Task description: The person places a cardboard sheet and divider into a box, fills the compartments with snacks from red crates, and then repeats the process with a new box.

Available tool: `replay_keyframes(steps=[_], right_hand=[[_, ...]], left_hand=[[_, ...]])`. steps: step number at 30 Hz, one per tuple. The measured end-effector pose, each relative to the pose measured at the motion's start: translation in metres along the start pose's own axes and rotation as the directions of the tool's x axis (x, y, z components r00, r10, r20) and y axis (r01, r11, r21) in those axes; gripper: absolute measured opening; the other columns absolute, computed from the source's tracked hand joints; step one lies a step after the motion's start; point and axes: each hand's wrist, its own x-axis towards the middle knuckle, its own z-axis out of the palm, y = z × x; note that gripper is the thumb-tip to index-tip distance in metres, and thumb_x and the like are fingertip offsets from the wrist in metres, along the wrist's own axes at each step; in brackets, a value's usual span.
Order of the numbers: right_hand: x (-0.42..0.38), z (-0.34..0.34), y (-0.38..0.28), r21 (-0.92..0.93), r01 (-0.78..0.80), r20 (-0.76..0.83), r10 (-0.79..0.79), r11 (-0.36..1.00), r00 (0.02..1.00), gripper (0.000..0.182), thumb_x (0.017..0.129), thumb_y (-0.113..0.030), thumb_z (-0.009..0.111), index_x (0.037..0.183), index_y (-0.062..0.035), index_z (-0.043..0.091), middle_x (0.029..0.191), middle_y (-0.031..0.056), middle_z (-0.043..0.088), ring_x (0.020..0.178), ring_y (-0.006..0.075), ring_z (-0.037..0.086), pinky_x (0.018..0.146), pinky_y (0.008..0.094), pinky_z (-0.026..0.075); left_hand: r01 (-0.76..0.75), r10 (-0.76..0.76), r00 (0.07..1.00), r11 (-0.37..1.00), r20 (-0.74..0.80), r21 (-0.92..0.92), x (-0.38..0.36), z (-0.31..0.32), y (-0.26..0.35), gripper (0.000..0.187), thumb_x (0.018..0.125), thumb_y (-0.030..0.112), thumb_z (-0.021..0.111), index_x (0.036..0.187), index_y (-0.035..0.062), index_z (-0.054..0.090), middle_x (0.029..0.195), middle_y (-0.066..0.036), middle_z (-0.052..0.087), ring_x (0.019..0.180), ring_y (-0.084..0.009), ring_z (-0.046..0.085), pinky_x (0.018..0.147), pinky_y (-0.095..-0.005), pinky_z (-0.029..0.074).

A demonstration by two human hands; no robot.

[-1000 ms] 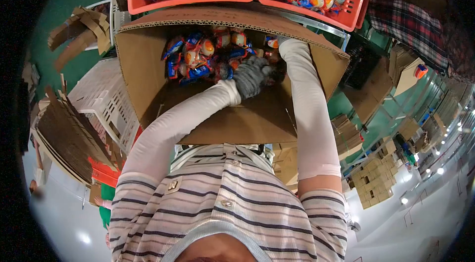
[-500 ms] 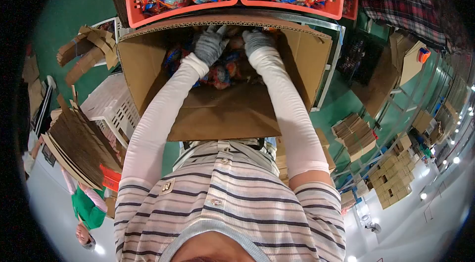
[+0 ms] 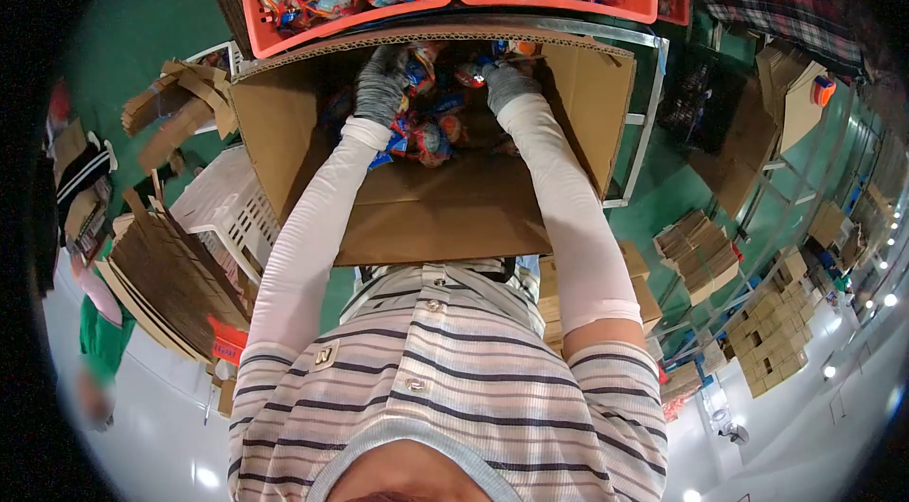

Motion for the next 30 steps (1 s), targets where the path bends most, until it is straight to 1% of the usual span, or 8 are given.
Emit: replay_keyframes(steps=[3, 6, 12, 14, 24, 27, 29, 30], right_hand=[[0.007, -0.029, -0.027, -0.351, 0.017, 0.275, 0.085, 0.936, 0.958, 0.029, 0.078, -0.014, 0.054, 0.107, -0.0096, 0.052, 0.106, 0.0149, 0.056, 0.1, 0.0336, 0.053, 0.084, 0.04, 0.043], [0.006, -0.031, -0.049, -0.355, -0.065, 0.256, 0.164, 0.933, 0.953, 0.039, 0.078, -0.017, 0.056, 0.116, -0.0099, 0.047, 0.111, 0.0146, 0.055, 0.103, 0.0329, 0.053, 0.088, 0.0417, 0.042], [0.025, -0.012, -0.033, -0.533, 0.088, 0.398, 0.158, 0.841, 0.904, 0.043, 0.08, -0.02, 0.055, 0.121, -0.013, 0.045, 0.119, 0.0135, 0.051, 0.111, 0.0301, 0.049, 0.091, 0.0528, 0.036], [0.026, -0.007, -0.008, -0.517, 0.12, 0.374, 0.098, 0.848, 0.922, 0.041, 0.081, -0.017, 0.053, 0.121, -0.0132, 0.046, 0.118, 0.0138, 0.052, 0.109, 0.0303, 0.05, 0.092, 0.0501, 0.037], [0.034, 0.009, -0.024, -0.37, 0.089, 0.256, 0.01, 0.925, 0.966, 0.033, 0.087, -0.025, 0.042, 0.115, -0.0088, 0.051, 0.119, 0.0148, 0.052, 0.115, 0.0298, 0.046, 0.098, 0.0413, 0.036], [0.051, 0.034, 0.0, -0.059, -0.339, 0.235, 0.343, 0.939, 0.91, 0.035, 0.089, -0.029, 0.037, 0.113, -0.0093, 0.052, 0.115, 0.0141, 0.055, 0.112, 0.0287, 0.049, 0.094, 0.0421, 0.038], [0.044, 0.022, -0.014, -0.399, -0.209, 0.064, 0.254, 0.893, 0.965, 0.029, 0.087, -0.024, 0.046, 0.11, -0.0087, 0.054, 0.108, 0.0135, 0.058, 0.104, 0.0296, 0.052, 0.088, 0.0398, 0.041], [0.034, 0.012, -0.014, -0.404, -0.208, 0.071, 0.257, 0.891, 0.964, 0.029, 0.087, -0.024, 0.046, 0.11, -0.0087, 0.054, 0.108, 0.0135, 0.058, 0.104, 0.0296, 0.052, 0.088, 0.0398, 0.041]], left_hand=[[0.16, -0.068, 0.976, 0.871, -0.208, 0.465, -0.002, -0.02, -0.027, 0.023, 0.088, 0.004, 0.049, 0.11, 0.0022, 0.054, 0.106, -0.007, 0.056, 0.089, -0.0144, 0.054, 0.078, -0.0258, 0.045], [0.019, 0.063, 0.983, 0.898, -0.17, 0.439, -0.015, -0.015, -0.003, 0.027, 0.087, 0.025, 0.052, 0.107, 0.0071, 0.057, 0.096, -0.016, 0.061, 0.084, -0.0313, 0.057, 0.076, -0.0348, 0.044], [0.35, -0.289, 0.926, 0.899, -0.243, 0.265, -0.024, -0.016, -0.004, 0.028, 0.086, 0.028, 0.055, 0.104, 0.0056, 0.056, 0.082, -0.01, 0.058, 0.072, -0.0121, 0.054, 0.062, -0.0271, 0.046], [0.327, -0.31, 0.903, 0.945, -0.298, 0.008, -0.031, -0.003, 0.023, 0.023, 0.085, 0.018, 0.058, 0.102, 0.0026, 0.057, 0.089, -0.005, 0.058, 0.071, -0.0118, 0.055, 0.058, -0.0242, 0.047], [0.273, -0.252, 0.938, 0.96, -0.24, 0.061, -0.03, -0.009, 0.011, 0.026, 0.085, 0.024, 0.06, 0.099, 0.0031, 0.058, 0.086, -0.005, 0.058, 0.067, -0.0122, 0.055, 0.056, -0.0245, 0.047], [0.44, -0.389, 0.898, 0.783, -0.205, 0.441, -0.025, -0.01, 0.011, 0.023, 0.084, 0.02, 0.059, 0.099, 0.0026, 0.058, 0.088, -0.006, 0.06, 0.076, -0.0155, 0.056, 0.063, -0.0285, 0.048], [0.495, -0.527, 0.828, 0.848, -0.193, -0.192, -0.024, 0.002, 0.02, 0.023, 0.084, 0.02, 0.061, 0.099, 0.0025, 0.058, 0.091, -0.009, 0.059, 0.079, -0.0199, 0.059, 0.064, -0.0303, 0.053], [0.5, -0.534, 0.823, 0.843, -0.194, -0.198, -0.025, 0.006, 0.02, 0.023, 0.084, 0.02, 0.061, 0.099, 0.0025, 0.058, 0.091, -0.009, 0.059, 0.079, -0.0199, 0.059, 0.064, -0.0303, 0.053]])
